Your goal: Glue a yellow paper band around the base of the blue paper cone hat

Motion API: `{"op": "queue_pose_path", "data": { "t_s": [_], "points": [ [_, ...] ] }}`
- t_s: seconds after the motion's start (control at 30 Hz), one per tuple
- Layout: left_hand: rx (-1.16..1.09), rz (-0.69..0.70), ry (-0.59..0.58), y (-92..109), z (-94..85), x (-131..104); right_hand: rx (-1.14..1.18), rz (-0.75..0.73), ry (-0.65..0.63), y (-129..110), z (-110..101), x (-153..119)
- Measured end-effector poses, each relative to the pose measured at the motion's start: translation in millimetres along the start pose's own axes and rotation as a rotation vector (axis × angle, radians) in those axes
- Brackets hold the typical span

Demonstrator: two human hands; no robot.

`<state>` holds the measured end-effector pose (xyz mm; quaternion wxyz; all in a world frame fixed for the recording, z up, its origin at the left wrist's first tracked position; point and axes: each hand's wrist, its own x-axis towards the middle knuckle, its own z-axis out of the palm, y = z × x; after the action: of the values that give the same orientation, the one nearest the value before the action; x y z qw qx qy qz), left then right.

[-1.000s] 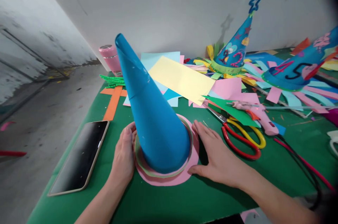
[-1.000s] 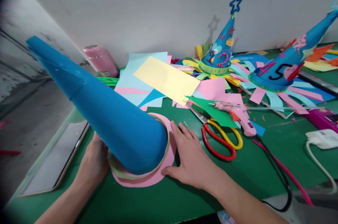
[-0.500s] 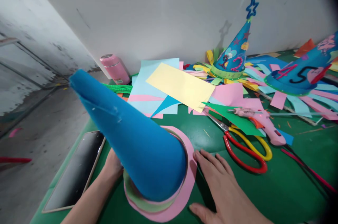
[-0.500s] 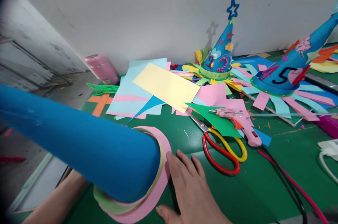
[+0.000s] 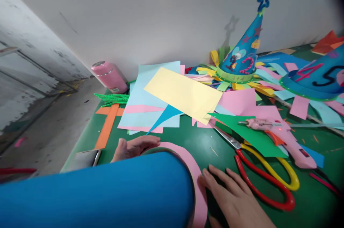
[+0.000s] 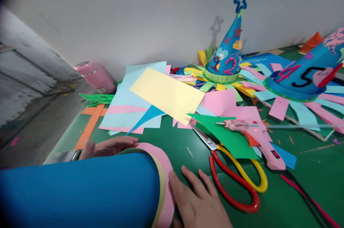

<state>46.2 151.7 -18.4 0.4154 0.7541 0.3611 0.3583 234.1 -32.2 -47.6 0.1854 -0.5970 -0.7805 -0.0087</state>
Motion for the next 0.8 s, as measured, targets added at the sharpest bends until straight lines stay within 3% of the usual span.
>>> {"op": "queue_pose_path", "data": {
  "t_s": [0.1,0.23,0.47,0.57,0.67,0.8],
  "points": [
    [-0.128,-0.102,-0.077,-7,1.3,-3,0.116,-0.008,-0.013,12,8,-8],
    [-0.214,-0.207,-0.093,-9,-3.9,-5,0.165,0.017,-0.04,23,15,-14],
    [-0.341,-0.331,-0.14,-9,-8.2,-2,0.176,0.009,-0.045,24,20,-14],
    [-0.457,-0.404,-0.08,-9,-13.9,1,0.193,0.084,0.014,13,12,-11],
    [-0.504,-0.442,-0.012,-4,-26.8,-4,0.222,0.255,0.109,-3,0,-10],
    [-0.52,-0.497,0.047,8,-37.8,-36,0.332,0.341,0.126,-13,-13,-11]
  ]
}}
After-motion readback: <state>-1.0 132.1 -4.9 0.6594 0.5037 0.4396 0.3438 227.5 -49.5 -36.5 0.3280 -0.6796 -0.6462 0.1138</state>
